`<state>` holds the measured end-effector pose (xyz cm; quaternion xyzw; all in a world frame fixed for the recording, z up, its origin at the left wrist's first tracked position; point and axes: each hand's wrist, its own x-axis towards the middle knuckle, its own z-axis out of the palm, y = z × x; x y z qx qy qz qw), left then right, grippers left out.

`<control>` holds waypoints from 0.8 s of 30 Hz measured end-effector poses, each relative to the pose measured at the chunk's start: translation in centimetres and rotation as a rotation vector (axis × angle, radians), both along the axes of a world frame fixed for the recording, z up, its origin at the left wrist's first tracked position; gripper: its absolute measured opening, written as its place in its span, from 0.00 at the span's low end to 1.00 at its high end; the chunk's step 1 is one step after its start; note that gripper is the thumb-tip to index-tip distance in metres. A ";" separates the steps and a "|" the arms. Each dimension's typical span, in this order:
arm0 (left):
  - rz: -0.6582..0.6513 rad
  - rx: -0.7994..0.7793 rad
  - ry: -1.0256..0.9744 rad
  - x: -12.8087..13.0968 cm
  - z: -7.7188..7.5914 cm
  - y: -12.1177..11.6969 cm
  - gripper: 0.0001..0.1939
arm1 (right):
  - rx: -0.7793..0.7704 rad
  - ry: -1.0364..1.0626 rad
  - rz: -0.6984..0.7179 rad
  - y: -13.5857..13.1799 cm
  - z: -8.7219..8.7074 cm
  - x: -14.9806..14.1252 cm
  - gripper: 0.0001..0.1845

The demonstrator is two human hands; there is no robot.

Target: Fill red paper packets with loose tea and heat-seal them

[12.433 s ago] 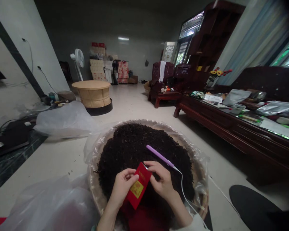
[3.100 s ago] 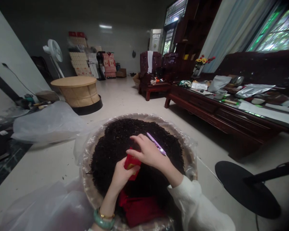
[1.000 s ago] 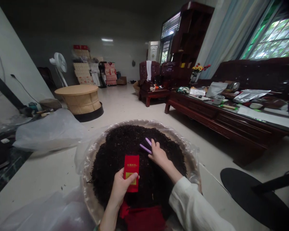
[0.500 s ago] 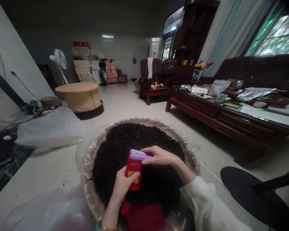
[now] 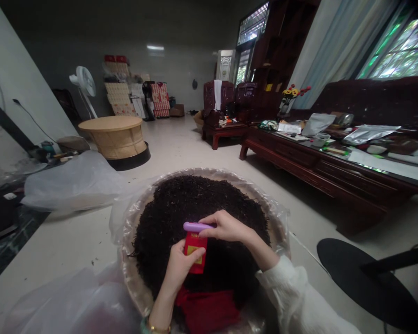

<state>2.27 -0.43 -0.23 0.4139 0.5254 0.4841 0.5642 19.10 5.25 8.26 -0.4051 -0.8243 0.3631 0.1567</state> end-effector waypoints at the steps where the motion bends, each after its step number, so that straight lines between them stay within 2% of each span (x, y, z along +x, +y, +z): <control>1: 0.004 -0.004 -0.005 0.0 0.1 0.0 0.17 | 0.008 -0.005 -0.002 0.0 0.0 0.0 0.21; 6: 0.002 -0.015 -0.013 0.2 0.2 -0.1 0.18 | 0.052 -0.028 -0.005 -0.1 0.0 0.0 0.19; 17: -0.023 -0.016 0.027 0.2 -0.1 -0.2 0.19 | -0.024 0.041 -0.025 0.3 -0.5 0.6 0.23; 20: -0.035 -0.004 -0.052 0.1 0.2 -0.1 0.23 | -0.022 0.046 -0.009 0.3 -0.4 0.6 0.23; 24: 0.020 0.071 -0.237 0.0 1.2 0.7 0.31 | 0.008 0.031 -0.006 0.3 -0.7 0.4 0.22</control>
